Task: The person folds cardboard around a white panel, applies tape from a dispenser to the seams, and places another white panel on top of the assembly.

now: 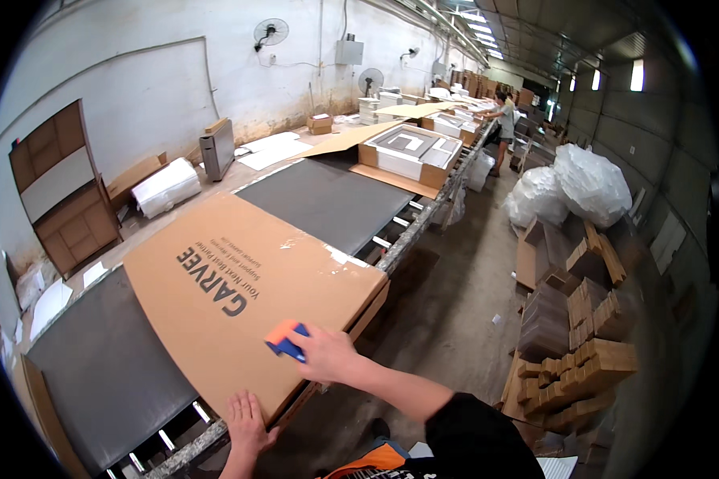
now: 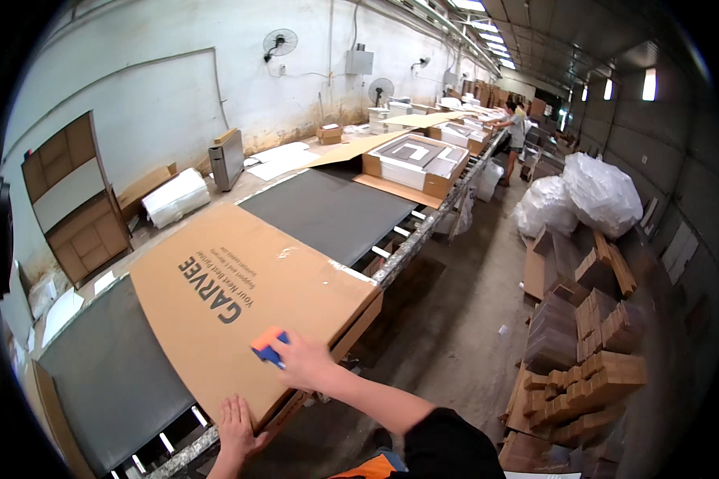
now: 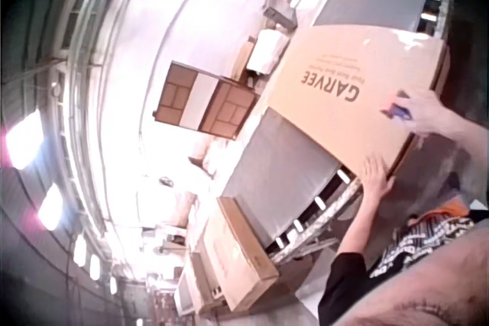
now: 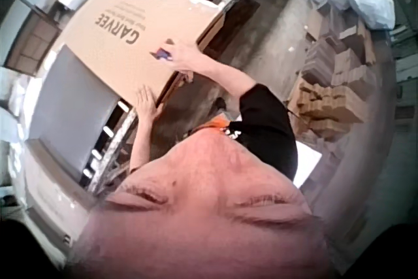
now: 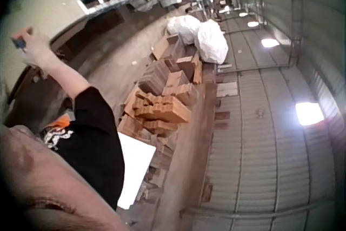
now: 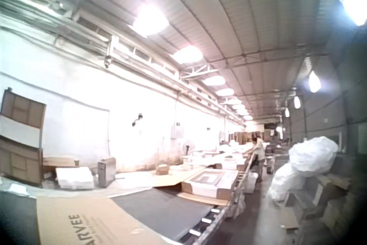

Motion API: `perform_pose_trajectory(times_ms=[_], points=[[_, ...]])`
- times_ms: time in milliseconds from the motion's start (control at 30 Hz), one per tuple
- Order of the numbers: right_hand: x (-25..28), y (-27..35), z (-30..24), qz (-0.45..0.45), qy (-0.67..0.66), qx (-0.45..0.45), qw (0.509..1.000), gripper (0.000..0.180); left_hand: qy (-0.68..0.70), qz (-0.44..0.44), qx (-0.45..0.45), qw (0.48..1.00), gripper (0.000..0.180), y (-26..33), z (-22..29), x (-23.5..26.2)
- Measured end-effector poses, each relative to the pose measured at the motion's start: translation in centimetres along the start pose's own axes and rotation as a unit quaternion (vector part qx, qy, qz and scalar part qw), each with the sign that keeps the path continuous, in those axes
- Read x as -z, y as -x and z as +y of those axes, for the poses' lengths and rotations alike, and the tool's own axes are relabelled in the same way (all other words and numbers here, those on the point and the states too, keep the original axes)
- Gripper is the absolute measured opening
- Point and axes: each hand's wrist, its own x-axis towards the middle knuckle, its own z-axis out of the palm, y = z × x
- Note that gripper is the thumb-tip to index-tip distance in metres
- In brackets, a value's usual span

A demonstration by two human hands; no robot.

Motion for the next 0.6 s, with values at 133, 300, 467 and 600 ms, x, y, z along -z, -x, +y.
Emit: perform_pose_trajectory(times_ms=[133, 300, 467, 600], points=[[-2.1, -8.4, -7.3, -0.13, 0.046, 0.002, 0.99, 0.038, 0.05, 0.103, -0.043, 0.993, 0.095, -0.5, 0.0, -0.9], [-5.8, -5.7, -7.7, -0.292, 0.041, 0.047, 0.954, 0.025, 0.082, 0.152, -0.021, 0.985, 0.09, 0.5, -0.9, -2.2], [-4.3, 4.6, -5.3, -0.312, 0.132, 0.092, 0.936, 0.029, 0.09, 0.147, -0.02, 0.985, 0.089, 0.0, 0.3, 0.4], [-10.6, 4.3, -7.4, -0.405, 0.224, 0.081, 0.883, 0.03, 0.068, 0.159, -0.032, 0.984, 0.087, 0.0, 0.4, 0.7]])
